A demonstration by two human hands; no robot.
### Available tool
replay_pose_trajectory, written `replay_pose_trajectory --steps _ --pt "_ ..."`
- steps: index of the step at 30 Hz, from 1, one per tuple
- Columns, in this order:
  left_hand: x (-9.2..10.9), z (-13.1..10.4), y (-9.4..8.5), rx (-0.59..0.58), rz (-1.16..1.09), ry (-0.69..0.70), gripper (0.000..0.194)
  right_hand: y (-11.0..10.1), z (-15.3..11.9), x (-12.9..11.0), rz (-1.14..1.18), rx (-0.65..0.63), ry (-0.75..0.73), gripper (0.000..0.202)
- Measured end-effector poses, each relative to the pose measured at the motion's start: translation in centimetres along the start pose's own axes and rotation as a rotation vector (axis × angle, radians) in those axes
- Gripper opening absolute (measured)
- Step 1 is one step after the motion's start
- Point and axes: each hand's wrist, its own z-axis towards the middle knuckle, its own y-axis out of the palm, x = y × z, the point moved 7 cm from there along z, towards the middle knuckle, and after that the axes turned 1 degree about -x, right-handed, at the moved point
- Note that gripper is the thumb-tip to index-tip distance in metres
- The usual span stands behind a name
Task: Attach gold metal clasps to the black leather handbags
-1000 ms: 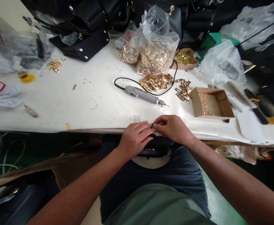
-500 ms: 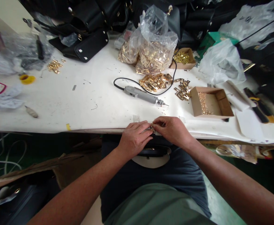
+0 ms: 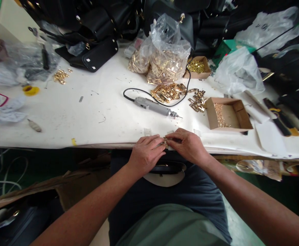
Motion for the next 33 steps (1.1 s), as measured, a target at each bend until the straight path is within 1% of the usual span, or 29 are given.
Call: replay_pose_trajectory --steps 12,17,22,27,29,33 --pt "0.0 0.4 -0.2 0.015 -0.024 -0.003 0.015 0.1 0.0 0.2 0.003 0.005 -0.004 0.018" --pt "-0.3 0.1 -0.1 0.046 -0.053 -0.034 0.014 0.0 0.1 -0.1 -0.020 -0.009 0.017 0.018" --pt "-0.5 0.3 -0.1 0.071 -0.085 -0.081 0.020 0.0 0.1 -0.1 -0.024 -0.018 0.010 0.017" --pt "-0.8 0.9 -0.3 0.038 -0.143 -0.144 0.024 0.0 0.1 -0.1 -0.018 -0.023 -0.005 0.017" --pt "-0.8 1.0 -0.4 0.035 -0.157 -0.168 0.029 0.0 0.2 -0.1 -0.018 -0.025 -0.013 0.018" --pt "-1.1 0.9 -0.6 0.055 -0.143 -0.243 0.054 -0.1 0.2 -0.1 -0.025 -0.040 -0.031 0.019"
